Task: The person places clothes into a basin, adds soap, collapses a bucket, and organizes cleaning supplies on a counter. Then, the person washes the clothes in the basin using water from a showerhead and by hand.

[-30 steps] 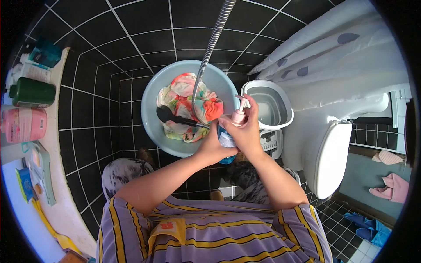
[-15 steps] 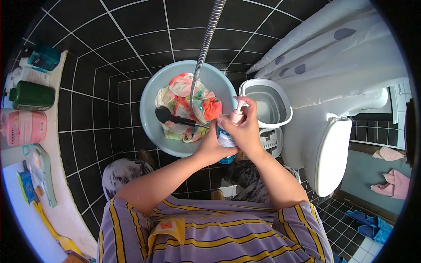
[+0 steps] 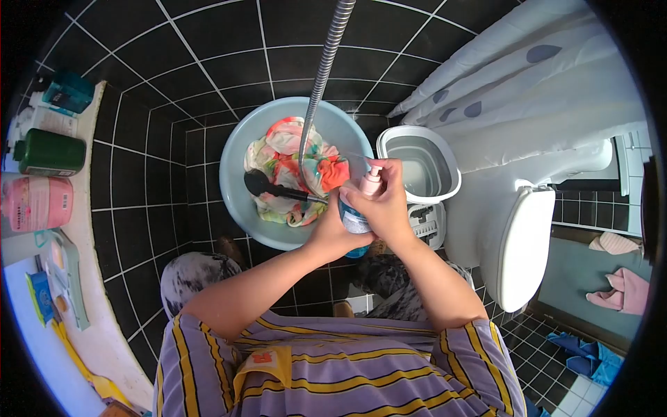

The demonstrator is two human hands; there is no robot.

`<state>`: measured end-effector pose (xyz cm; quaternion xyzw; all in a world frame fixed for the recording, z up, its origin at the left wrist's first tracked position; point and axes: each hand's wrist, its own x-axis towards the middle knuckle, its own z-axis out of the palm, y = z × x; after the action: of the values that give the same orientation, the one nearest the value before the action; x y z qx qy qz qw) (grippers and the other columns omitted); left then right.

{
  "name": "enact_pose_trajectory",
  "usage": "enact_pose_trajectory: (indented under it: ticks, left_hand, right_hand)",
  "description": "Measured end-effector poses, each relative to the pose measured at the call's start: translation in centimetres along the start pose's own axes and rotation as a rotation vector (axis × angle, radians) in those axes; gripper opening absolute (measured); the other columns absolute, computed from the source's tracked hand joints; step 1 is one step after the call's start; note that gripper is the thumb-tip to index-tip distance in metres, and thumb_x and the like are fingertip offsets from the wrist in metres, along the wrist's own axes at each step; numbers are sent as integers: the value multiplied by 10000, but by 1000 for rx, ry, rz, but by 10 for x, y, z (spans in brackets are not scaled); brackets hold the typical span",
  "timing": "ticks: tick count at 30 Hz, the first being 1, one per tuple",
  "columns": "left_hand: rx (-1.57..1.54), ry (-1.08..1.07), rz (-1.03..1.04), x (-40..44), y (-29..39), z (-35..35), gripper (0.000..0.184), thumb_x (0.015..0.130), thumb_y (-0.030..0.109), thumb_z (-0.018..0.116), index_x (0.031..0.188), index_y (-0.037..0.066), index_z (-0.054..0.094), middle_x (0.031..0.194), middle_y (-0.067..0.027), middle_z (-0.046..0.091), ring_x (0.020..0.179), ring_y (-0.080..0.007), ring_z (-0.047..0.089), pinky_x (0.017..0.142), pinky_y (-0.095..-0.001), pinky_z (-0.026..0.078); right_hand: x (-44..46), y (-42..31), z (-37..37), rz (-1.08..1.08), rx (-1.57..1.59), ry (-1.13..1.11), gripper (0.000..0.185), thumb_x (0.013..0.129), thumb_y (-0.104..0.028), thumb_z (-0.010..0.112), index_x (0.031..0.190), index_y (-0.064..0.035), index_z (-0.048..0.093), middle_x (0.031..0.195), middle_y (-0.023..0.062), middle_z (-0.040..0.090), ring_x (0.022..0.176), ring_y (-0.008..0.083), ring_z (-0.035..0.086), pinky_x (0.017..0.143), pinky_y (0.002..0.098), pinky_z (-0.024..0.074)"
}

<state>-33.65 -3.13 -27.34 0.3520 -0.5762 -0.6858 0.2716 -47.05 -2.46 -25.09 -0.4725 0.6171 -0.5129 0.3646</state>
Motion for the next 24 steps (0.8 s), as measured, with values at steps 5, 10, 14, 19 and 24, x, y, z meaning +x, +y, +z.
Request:
enact_pose_trajectory:
  ticks: [5, 10, 14, 19, 24]
  left_hand:
    - [28, 27, 45, 6, -11, -2, 860, 662, 190, 855, 1297, 36, 296, 1219, -140, 509, 1129, -225, 546, 945, -376, 452]
    - [-11, 4, -6, 0, -12, 1, 883, 653, 192, 855, 1323, 28, 304, 1241, -141, 502, 1142, -227, 538, 967, -377, 443]
    - [-88, -40, -51, -5, -17, 6, 897, 642, 186, 857, 1330, 27, 304, 1244, -140, 488, 1144, -232, 531, 966, -378, 444]
    - [-103, -76, -23, -9, -22, 13, 906, 645, 201, 872, 1331, 27, 307, 1251, -142, 477, 1171, -231, 514, 975, -380, 440]
    - [-97, -88, -13, -15, -22, 14, 909, 653, 232, 884, 1328, 24, 312, 1251, -146, 476, 1171, -233, 517, 978, -382, 438]
  right_hand:
    - [5, -15, 2, -10, -6, 9, 675, 724, -43, 822, 1228, -36, 374, 1064, 157, 590, 983, 180, 586, 873, 319, 490]
    - [-2, -7, 3, 54, 27, 43, 630, 741, -20, 801, 1209, -43, 380, 1062, 123, 567, 961, 147, 565, 855, 301, 488]
    - [-12, 8, -2, 91, -53, 42, 644, 751, 7, 783, 1241, -50, 369, 1067, 109, 556, 955, 128, 556, 846, 286, 490]
    - [-21, -21, -4, 139, -57, 64, 686, 753, 11, 778, 1286, -59, 352, 1066, 113, 560, 970, 133, 566, 860, 297, 494]
    - [-27, -2, -9, 151, 0, 38, 704, 738, -28, 805, 1276, -58, 352, 1085, 151, 574, 986, 164, 579, 865, 324, 498]
